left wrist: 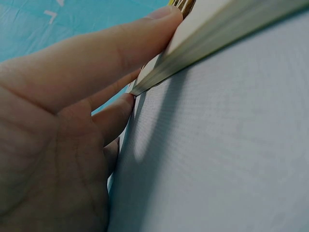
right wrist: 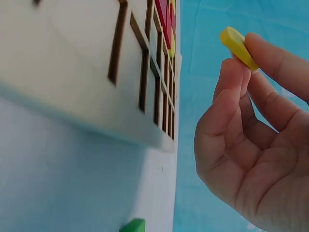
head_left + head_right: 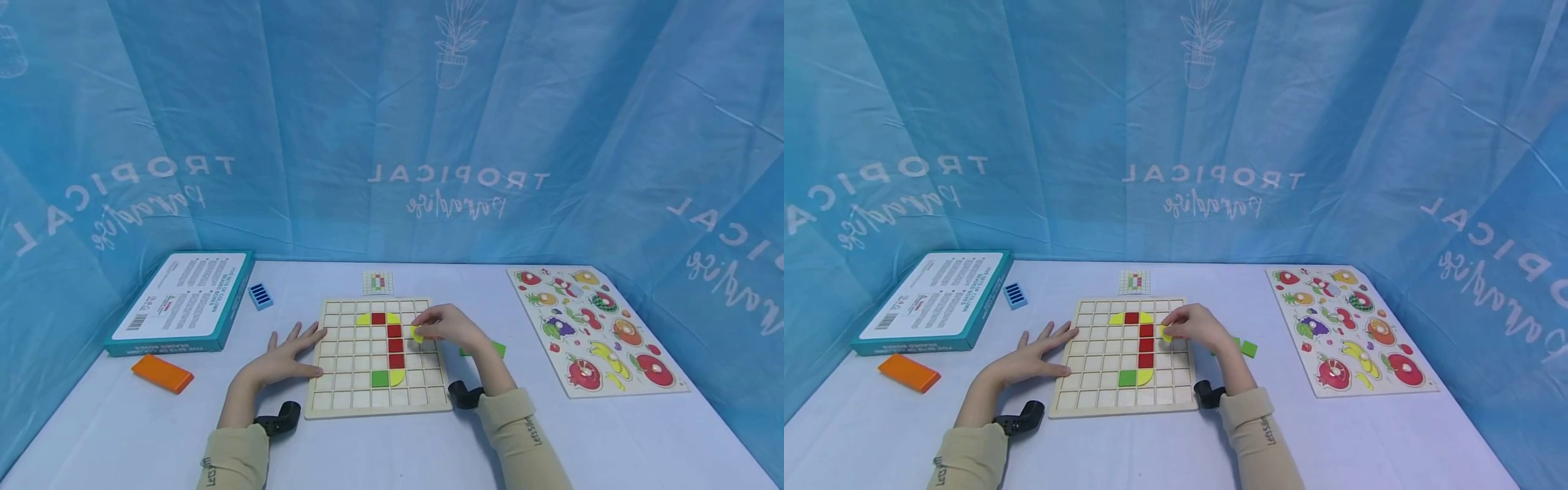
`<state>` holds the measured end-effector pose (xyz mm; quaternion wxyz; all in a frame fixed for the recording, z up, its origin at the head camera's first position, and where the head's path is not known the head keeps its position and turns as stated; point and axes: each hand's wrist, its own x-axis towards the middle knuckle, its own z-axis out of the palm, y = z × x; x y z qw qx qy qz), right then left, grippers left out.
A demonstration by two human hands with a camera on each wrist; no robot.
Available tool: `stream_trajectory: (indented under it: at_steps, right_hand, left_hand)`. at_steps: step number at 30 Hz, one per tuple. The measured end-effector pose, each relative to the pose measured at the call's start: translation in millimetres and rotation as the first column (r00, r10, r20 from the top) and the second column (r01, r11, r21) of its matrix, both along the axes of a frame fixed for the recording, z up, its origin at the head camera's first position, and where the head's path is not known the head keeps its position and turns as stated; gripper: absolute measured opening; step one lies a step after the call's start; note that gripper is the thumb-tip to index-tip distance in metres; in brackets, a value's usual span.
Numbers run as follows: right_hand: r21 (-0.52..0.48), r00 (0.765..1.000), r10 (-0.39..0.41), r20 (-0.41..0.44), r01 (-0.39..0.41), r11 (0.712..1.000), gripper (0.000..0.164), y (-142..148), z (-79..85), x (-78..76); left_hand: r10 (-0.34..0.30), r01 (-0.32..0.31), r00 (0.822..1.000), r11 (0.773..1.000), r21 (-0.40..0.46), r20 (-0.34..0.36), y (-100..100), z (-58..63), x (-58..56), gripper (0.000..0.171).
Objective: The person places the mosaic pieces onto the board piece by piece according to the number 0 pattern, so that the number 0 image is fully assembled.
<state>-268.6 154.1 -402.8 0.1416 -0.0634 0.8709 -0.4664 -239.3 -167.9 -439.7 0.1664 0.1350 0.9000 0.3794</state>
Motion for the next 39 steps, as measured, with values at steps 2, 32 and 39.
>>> stream_trajectory:
  at_steps: [2,32,39]
  right_hand:
    - [-0.018,1.0,0.025,-0.007,-0.025,1.0,0.012,-2.3,-0.2,0.5]
    - [0.095,0.958,0.28,-0.059,-0.274,0.957,0.008,-63.2,1.6,15.2]
    - [0.137,0.946,0.318,-0.056,-0.308,0.941,0.009,-80.8,-3.6,21.0]
  left_hand:
    - [0.0,0.0,1.0,1.0,0.004,-0.001,-0.3,-0.2,-0.2,0.09]
    - [-0.002,0.002,1.0,1.0,-0.008,-0.004,-0.9,-2.3,-1.0,0.089]
    - [-0.001,0.001,1.0,1.0,-0.015,-0.002,-0.8,-2.3,-1.7,0.089]
